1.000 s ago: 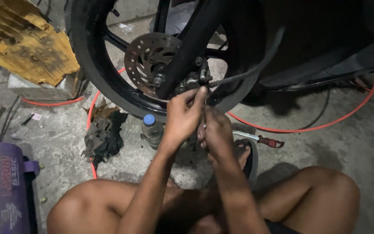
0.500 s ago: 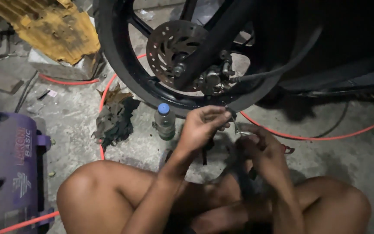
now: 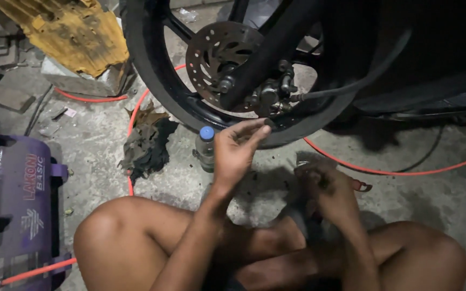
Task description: The person sits on the floor and works on the front wheel of a motorcycle, using a wrench to tighten bolts on the brake caliper. They wipe the area with a cloth and use a screwdriver to adjust components within the brake assembly.
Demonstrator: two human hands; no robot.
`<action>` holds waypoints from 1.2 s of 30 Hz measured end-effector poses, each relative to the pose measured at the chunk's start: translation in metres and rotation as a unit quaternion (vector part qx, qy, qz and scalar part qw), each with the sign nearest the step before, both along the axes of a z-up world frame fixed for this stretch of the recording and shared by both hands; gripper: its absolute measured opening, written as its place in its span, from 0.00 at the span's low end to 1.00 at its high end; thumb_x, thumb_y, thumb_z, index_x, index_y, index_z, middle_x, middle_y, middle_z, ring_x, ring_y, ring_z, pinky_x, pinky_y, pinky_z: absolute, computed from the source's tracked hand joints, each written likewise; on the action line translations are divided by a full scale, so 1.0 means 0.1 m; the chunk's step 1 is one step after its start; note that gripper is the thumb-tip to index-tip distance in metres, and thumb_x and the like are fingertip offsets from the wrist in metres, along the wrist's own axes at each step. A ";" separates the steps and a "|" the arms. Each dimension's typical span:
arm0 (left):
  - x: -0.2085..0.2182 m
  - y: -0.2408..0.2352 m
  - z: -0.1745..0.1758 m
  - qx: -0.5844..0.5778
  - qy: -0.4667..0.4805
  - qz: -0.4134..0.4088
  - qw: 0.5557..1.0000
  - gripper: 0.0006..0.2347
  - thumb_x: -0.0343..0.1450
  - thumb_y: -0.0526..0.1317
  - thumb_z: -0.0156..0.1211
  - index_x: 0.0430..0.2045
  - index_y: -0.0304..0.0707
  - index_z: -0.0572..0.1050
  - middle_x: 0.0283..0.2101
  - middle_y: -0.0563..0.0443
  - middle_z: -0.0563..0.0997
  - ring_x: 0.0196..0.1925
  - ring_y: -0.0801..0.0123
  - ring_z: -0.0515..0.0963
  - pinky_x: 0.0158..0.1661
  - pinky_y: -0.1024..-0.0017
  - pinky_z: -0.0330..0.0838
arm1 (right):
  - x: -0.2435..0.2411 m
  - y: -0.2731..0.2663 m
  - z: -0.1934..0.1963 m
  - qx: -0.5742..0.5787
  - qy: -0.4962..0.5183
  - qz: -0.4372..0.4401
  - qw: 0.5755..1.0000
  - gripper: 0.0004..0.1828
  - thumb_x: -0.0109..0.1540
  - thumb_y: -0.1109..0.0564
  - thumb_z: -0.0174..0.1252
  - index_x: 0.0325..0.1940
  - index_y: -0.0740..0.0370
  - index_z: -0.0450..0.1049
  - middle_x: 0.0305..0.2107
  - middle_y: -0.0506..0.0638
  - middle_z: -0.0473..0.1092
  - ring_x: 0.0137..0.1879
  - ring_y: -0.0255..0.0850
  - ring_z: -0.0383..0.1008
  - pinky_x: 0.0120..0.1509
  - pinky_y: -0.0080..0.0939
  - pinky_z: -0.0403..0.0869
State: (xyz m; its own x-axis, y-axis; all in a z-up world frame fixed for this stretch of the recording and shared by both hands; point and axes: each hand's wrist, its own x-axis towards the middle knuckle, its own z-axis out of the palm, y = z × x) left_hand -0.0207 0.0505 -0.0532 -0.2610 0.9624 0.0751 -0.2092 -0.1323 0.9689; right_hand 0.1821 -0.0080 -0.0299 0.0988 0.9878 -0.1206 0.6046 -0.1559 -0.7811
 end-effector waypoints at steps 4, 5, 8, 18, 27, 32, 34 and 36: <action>0.03 -0.01 -0.02 0.004 -0.023 -0.051 0.998 0.13 0.66 0.34 0.74 0.44 0.35 0.83 0.33 0.41 0.87 0.33 0.71 0.85 0.36 0.74 0.82 | 0.00 0.06 -0.30 0.021 0.010 0.075 0.997 0.13 0.61 0.56 0.62 0.47 0.62 0.82 0.33 0.63 0.79 0.42 0.58 0.81 0.49 0.57 0.77; 0.04 -0.03 0.02 0.006 -0.029 -0.063 0.998 0.15 0.65 0.33 0.74 0.46 0.33 0.82 0.34 0.41 0.87 0.33 0.72 0.84 0.37 0.75 0.82 | -0.02 0.09 -0.31 0.050 0.028 0.086 0.995 0.14 0.59 0.55 0.65 0.48 0.61 0.82 0.36 0.61 0.81 0.47 0.59 0.82 0.50 0.58 0.77; 0.13 -0.11 0.07 -0.013 -0.018 -0.093 0.995 0.19 0.64 0.30 0.73 0.50 0.32 0.79 0.33 0.41 0.86 0.33 0.69 0.86 0.39 0.74 0.83 | -0.21 0.22 0.09 0.037 0.242 -0.031 0.969 0.20 0.65 0.50 0.60 0.56 0.64 0.78 0.43 0.60 0.78 0.50 0.46 0.77 0.59 0.50 0.77; 0.33 -0.15 0.07 -0.021 0.094 -0.117 0.988 0.20 0.66 0.34 0.72 0.52 0.33 0.76 0.37 0.33 0.85 0.40 0.45 0.87 0.38 0.55 0.82 | -0.04 0.85 -0.10 0.108 0.291 -0.115 0.944 0.12 0.67 0.52 0.61 0.47 0.64 0.77 0.32 0.50 0.70 0.37 0.35 0.72 0.41 0.31 0.76; 0.31 -0.09 -0.18 -0.008 0.137 -0.133 0.982 0.15 0.70 0.42 0.69 0.45 0.32 0.80 0.31 0.39 0.84 0.35 0.51 0.86 0.37 0.58 0.80 | -0.19 1.70 -0.21 0.223 0.138 0.032 0.964 0.11 0.60 0.68 0.61 0.43 0.59 0.83 0.29 0.54 0.74 0.39 0.40 0.72 0.47 0.42 0.75; 0.23 -0.10 0.01 -0.039 0.159 -0.141 0.976 0.16 0.70 0.42 0.67 0.47 0.32 0.79 0.35 0.36 0.83 0.40 0.47 0.84 0.41 0.53 0.79 | -0.18 1.79 -0.31 0.211 0.157 0.016 0.965 0.12 0.59 0.66 0.62 0.44 0.55 0.84 0.30 0.57 0.76 0.39 0.40 0.76 0.42 0.40 0.76; 0.23 -0.09 0.07 -0.038 0.156 -0.144 0.976 0.15 0.70 0.42 0.67 0.47 0.31 0.79 0.35 0.34 0.83 0.40 0.44 0.84 0.42 0.52 0.79 | -0.22 1.76 -0.28 0.211 0.179 0.005 0.961 0.13 0.58 0.66 0.62 0.44 0.58 0.84 0.30 0.57 0.76 0.39 0.39 0.75 0.42 0.37 0.77; 0.22 -0.09 0.11 -0.040 0.151 -0.145 0.977 0.15 0.71 0.41 0.66 0.47 0.31 0.79 0.35 0.33 0.83 0.41 0.41 0.84 0.42 0.51 0.79 | -0.21 1.72 -0.19 0.208 0.200 -0.005 0.957 0.13 0.57 0.66 0.61 0.45 0.60 0.83 0.30 0.57 0.77 0.39 0.38 0.75 0.42 0.35 0.77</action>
